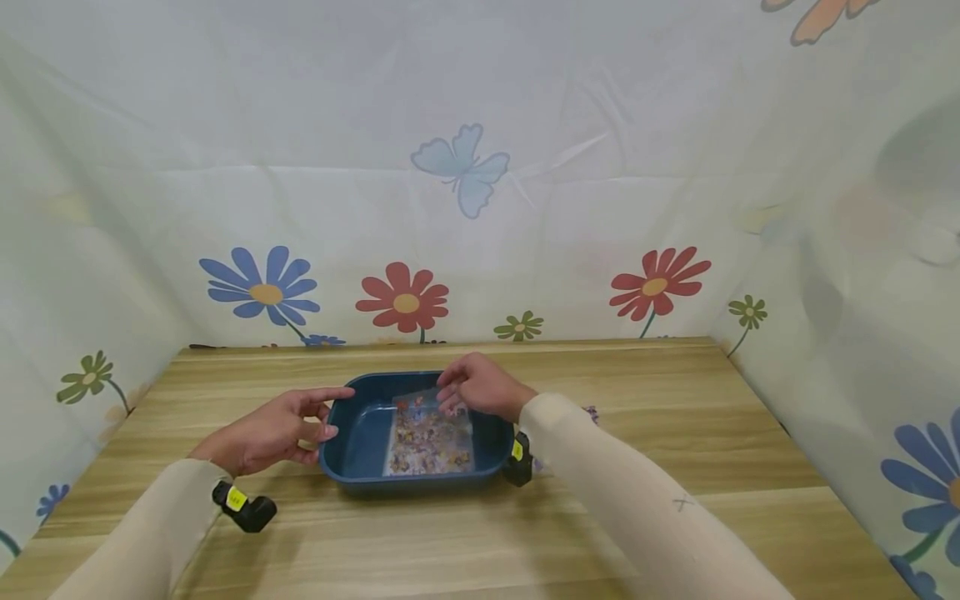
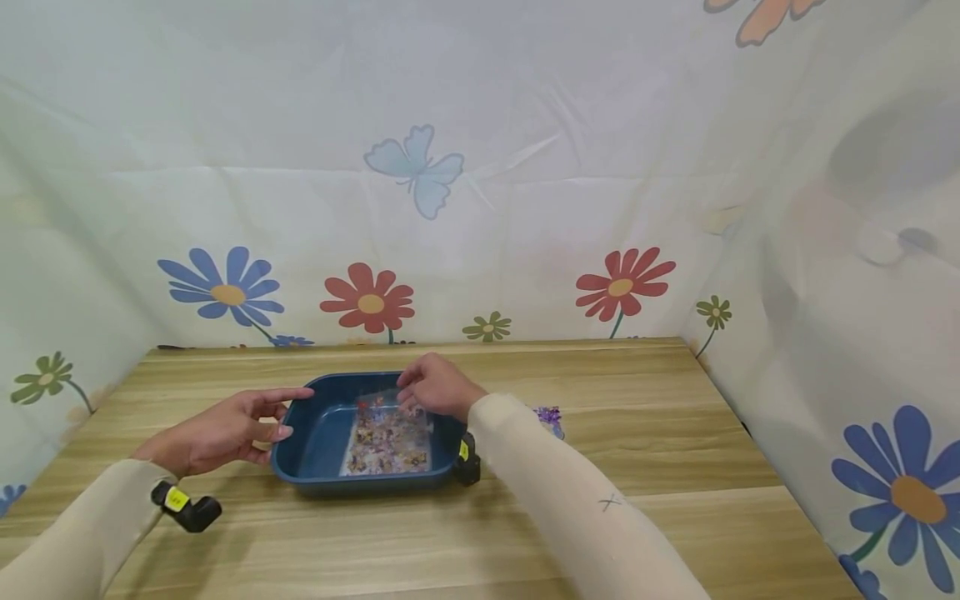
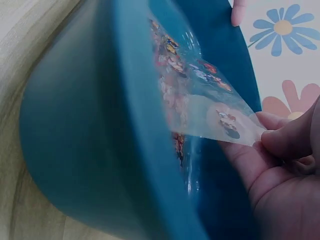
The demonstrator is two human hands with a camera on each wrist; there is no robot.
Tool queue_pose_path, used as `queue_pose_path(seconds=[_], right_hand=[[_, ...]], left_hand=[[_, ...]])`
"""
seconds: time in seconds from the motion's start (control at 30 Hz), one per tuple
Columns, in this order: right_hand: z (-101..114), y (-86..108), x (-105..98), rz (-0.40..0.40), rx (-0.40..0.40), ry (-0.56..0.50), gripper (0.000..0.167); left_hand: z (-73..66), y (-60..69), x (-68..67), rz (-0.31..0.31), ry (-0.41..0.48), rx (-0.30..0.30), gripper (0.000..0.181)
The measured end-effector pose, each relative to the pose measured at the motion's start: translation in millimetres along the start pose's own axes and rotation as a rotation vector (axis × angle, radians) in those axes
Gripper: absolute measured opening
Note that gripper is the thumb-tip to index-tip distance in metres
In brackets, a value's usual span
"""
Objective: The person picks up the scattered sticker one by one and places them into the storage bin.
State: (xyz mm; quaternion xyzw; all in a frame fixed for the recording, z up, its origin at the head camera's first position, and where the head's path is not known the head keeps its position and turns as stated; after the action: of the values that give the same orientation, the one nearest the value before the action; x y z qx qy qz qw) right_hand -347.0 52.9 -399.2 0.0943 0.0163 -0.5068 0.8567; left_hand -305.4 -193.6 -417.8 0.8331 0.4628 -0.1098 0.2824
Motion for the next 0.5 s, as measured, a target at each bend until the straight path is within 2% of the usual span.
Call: queue_pose_path(seconds=[0.23,0.5], right_hand=[[-1.7,0.7,0.7,-0.001,0.012,0.029,0.042],[-3.9,0.2,1.8,0.012,0.027,0.103,0.035]], left_hand=[[0.0,-0.3,0.3,0.005,0.001,-0.002,0.074],[-1.1,1.3,0.6,0.0,0.001,-0.007,0.073]])
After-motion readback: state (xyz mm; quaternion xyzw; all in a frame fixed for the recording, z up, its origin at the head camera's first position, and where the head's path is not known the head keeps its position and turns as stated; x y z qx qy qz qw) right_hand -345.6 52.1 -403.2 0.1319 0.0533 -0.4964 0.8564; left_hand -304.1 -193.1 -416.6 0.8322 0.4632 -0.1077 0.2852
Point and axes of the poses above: each hand's wrist, its own y-axis away from the middle knuckle, its own x-axis out of the palm, z = x × y, the point moved 9 cm from there along -y, towards the middle knuckle, and after that the axes turned 15 degrees about -y, right-handed, at the moved point
